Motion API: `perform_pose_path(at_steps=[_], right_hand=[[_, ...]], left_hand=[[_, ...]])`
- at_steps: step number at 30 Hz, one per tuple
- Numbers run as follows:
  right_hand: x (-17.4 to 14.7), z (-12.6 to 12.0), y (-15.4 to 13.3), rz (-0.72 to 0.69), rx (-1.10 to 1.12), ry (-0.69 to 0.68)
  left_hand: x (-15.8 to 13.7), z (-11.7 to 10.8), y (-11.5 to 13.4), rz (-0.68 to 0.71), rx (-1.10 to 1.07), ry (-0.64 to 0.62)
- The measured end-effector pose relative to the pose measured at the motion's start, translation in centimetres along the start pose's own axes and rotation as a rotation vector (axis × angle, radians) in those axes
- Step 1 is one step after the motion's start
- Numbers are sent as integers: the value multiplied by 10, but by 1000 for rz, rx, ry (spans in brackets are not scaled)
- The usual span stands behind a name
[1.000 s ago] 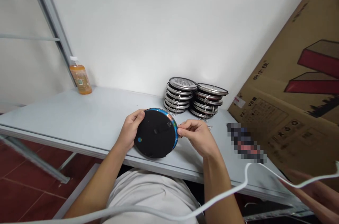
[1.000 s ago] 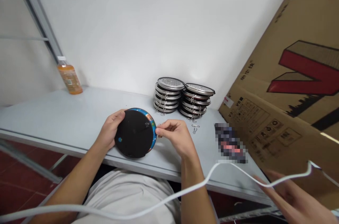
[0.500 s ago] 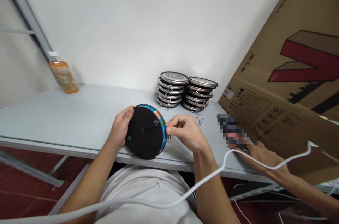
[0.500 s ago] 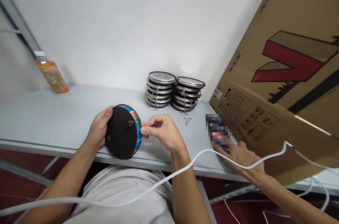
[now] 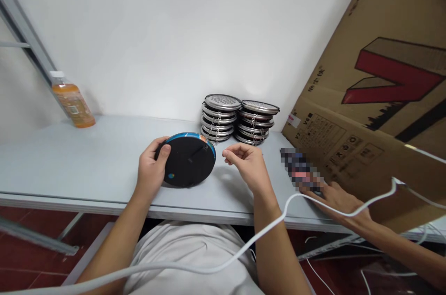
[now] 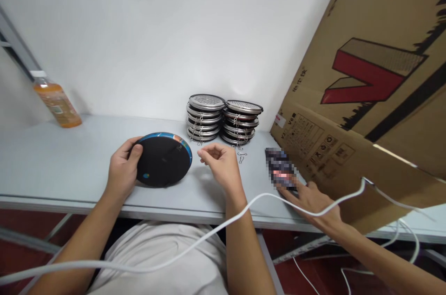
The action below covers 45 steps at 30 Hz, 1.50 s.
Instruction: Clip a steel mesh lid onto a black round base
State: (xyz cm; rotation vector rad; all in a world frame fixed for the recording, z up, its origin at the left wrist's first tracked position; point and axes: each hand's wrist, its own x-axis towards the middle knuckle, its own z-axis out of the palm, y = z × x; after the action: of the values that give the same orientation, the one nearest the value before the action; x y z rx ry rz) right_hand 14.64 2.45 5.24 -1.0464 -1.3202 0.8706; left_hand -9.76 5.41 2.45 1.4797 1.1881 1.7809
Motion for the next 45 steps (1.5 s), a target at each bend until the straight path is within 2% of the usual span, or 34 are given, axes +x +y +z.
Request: perform_pose_path(at_steps=[6, 10, 15, 19, 25, 31, 37, 40, 45], right_hand=[[3, -21, 7, 75, -160, -159], [5, -26, 15, 35, -399, -140], [4, -28, 17, 76, -443, -187], [0, -33, 14, 39, -566, -275], [-2, -35, 12, 47, -577, -321], [1, -35, 5, -87, -622, -259], [1, -39, 9, -29, -619, -287], [2, -37, 10, -46, -560, -280], [5, -32, 8, -164, -414, -118]], left_hand=[[0, 1, 2, 8, 44, -15], [0, 1, 4, 16, 70, 4], [-3, 1, 7, 13, 90, -4], [-5, 0, 6, 39, 134, -52], [-5, 0, 8, 55, 149, -82], [-5, 0, 10, 66, 179, -85], [-5, 0, 9, 56, 186, -84], [-5, 0, 10, 57, 184, -96], [-7, -1, 11, 81, 152, -151]])
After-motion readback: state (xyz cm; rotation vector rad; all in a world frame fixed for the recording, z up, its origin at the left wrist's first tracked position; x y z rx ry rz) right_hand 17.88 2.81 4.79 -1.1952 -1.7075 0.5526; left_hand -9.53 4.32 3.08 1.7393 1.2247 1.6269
